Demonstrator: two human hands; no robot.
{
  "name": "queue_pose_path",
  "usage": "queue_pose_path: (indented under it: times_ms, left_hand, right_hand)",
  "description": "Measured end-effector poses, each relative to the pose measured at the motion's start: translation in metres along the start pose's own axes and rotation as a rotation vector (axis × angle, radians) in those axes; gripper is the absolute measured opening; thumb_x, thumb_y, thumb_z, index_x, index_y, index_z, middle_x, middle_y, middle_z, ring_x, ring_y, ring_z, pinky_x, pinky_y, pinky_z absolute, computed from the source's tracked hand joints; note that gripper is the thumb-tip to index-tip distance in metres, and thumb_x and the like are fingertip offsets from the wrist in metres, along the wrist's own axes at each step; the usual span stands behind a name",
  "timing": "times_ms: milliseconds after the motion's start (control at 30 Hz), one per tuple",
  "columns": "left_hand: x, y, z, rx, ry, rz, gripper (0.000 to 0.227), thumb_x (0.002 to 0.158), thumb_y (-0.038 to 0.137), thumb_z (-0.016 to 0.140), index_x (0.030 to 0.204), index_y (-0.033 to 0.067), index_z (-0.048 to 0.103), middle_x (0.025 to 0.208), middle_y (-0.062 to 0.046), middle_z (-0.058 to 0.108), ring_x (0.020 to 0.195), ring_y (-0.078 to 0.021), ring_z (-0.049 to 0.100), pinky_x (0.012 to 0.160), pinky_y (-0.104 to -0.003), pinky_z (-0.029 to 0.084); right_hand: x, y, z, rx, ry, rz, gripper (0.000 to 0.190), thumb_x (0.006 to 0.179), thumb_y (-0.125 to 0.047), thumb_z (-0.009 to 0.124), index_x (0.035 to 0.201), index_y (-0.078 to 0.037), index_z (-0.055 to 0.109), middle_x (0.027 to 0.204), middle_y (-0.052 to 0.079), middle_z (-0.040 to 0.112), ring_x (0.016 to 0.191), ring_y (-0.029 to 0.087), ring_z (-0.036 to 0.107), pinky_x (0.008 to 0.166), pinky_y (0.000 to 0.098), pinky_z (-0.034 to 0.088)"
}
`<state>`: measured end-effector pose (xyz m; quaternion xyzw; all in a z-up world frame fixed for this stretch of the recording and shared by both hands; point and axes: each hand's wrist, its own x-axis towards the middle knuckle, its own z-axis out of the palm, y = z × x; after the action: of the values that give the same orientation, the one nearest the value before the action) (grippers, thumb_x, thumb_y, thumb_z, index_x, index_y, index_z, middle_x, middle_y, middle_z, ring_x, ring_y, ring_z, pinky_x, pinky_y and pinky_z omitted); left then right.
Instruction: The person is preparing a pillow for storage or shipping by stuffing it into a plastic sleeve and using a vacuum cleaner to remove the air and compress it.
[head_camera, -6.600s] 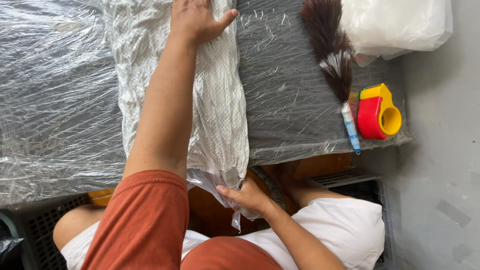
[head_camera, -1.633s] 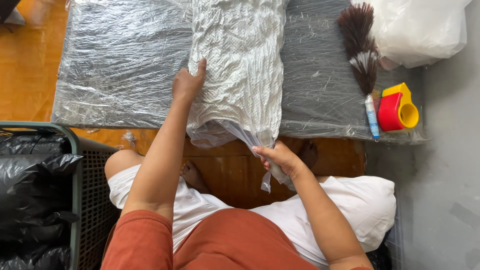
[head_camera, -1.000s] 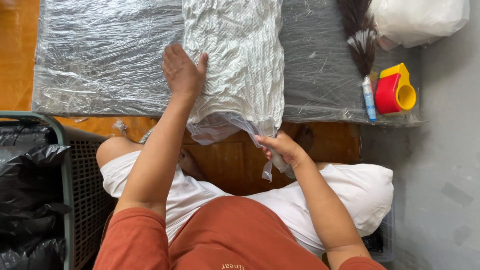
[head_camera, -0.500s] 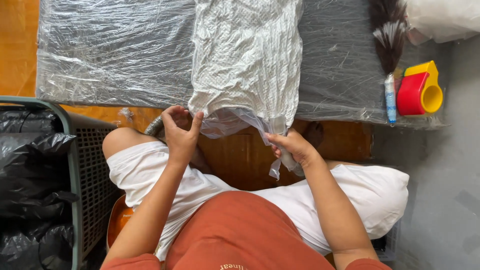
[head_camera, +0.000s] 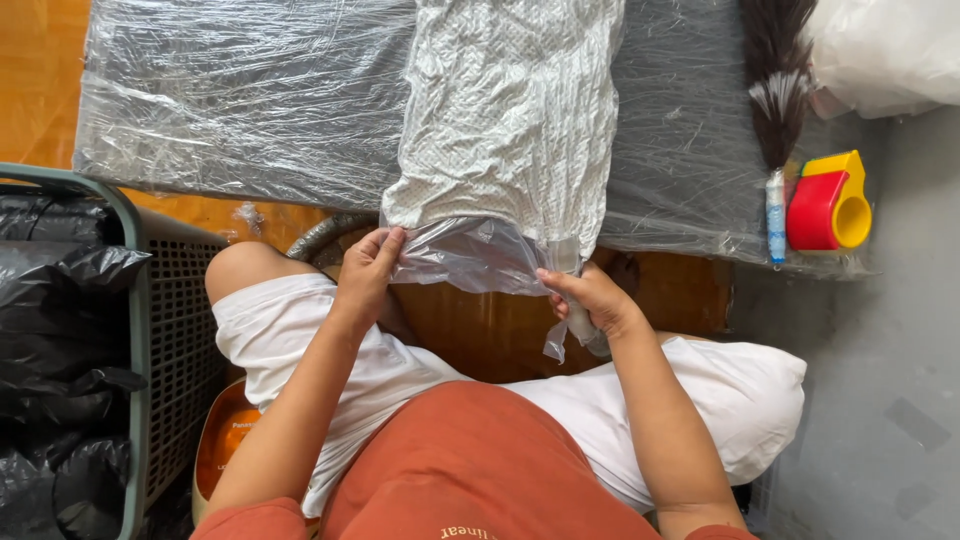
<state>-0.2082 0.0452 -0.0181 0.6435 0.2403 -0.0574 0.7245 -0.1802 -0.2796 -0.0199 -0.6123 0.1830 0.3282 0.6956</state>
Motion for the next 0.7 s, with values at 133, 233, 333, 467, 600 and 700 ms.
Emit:
queue_pose_path:
  times_ms: [133, 233, 333, 467, 600, 700]
  left_hand:
    - [0.000, -0.008, 0.013, -0.257, -0.060, -0.160, 0.033, 0.099, 0.039, 0.068, 0.112, 0.0106, 0.060, 0.097, -0.009, 0.068, 0.087, -0.0159, 0.067, 0.080, -0.031, 0.056]
    - [-0.002, -0.006, 0.021, -0.333, -0.091, -0.270, 0.042, 0.090, 0.033, 0.079, 0.113, 0.0049, 0.059, 0.099, -0.016, 0.070, 0.086, -0.0251, 0.074, 0.077, -0.040, 0.062]
    - [0.000, -0.011, 0.022, -0.247, -0.054, -0.255, 0.023, 0.088, 0.023, 0.084, 0.096, 0.0051, 0.070, 0.076, -0.007, 0.070, 0.065, -0.0191, 0.073, 0.060, -0.036, 0.064]
    - [-0.002, 0.000, 0.021, -0.135, -0.029, -0.173, 0.021, 0.091, 0.025, 0.082, 0.091, 0.0060, 0.072, 0.066, -0.005, 0.065, 0.056, -0.0166, 0.071, 0.049, -0.036, 0.063]
    - [0.002, -0.004, 0.015, -0.014, -0.029, -0.128, 0.024, 0.092, 0.029, 0.081, 0.085, 0.0079, 0.072, 0.061, -0.005, 0.064, 0.053, -0.0148, 0.070, 0.046, -0.033, 0.061]
    - [0.006, -0.005, 0.011, 0.068, -0.023, -0.132, 0.026, 0.090, 0.034, 0.084, 0.083, 0.0110, 0.074, 0.063, -0.003, 0.065, 0.058, -0.0095, 0.066, 0.052, -0.029, 0.059]
  right_hand:
    - [-0.003, -0.003, 0.003, 0.011, 0.018, 0.018, 0.026, 0.083, -0.013, 0.083, 0.079, 0.003, 0.062, 0.054, 0.012, 0.051, 0.036, 0.018, 0.051, 0.034, 0.0381, 0.047]
    - [-0.002, -0.001, 0.002, 0.014, 0.019, 0.019, 0.026, 0.083, -0.012, 0.083, 0.078, 0.003, 0.062, 0.054, 0.012, 0.051, 0.037, 0.018, 0.051, 0.034, 0.0380, 0.047]
    - [-0.003, 0.000, 0.001, 0.023, 0.024, 0.021, 0.026, 0.083, -0.012, 0.083, 0.078, 0.002, 0.062, 0.054, 0.012, 0.051, 0.037, 0.019, 0.051, 0.034, 0.0381, 0.047]
    - [-0.004, -0.006, 0.004, -0.012, 0.035, 0.032, 0.028, 0.082, -0.015, 0.085, 0.079, 0.002, 0.063, 0.054, 0.012, 0.052, 0.037, 0.017, 0.052, 0.035, 0.0372, 0.048]
    - [-0.006, -0.007, 0.005, -0.019, 0.034, 0.032, 0.027, 0.082, -0.015, 0.085, 0.078, 0.002, 0.063, 0.053, 0.011, 0.052, 0.037, 0.017, 0.052, 0.035, 0.0372, 0.048]
    - [-0.007, -0.008, 0.006, -0.014, 0.041, 0.032, 0.028, 0.082, -0.015, 0.085, 0.078, 0.002, 0.063, 0.053, 0.011, 0.052, 0.037, 0.017, 0.052, 0.034, 0.0371, 0.047]
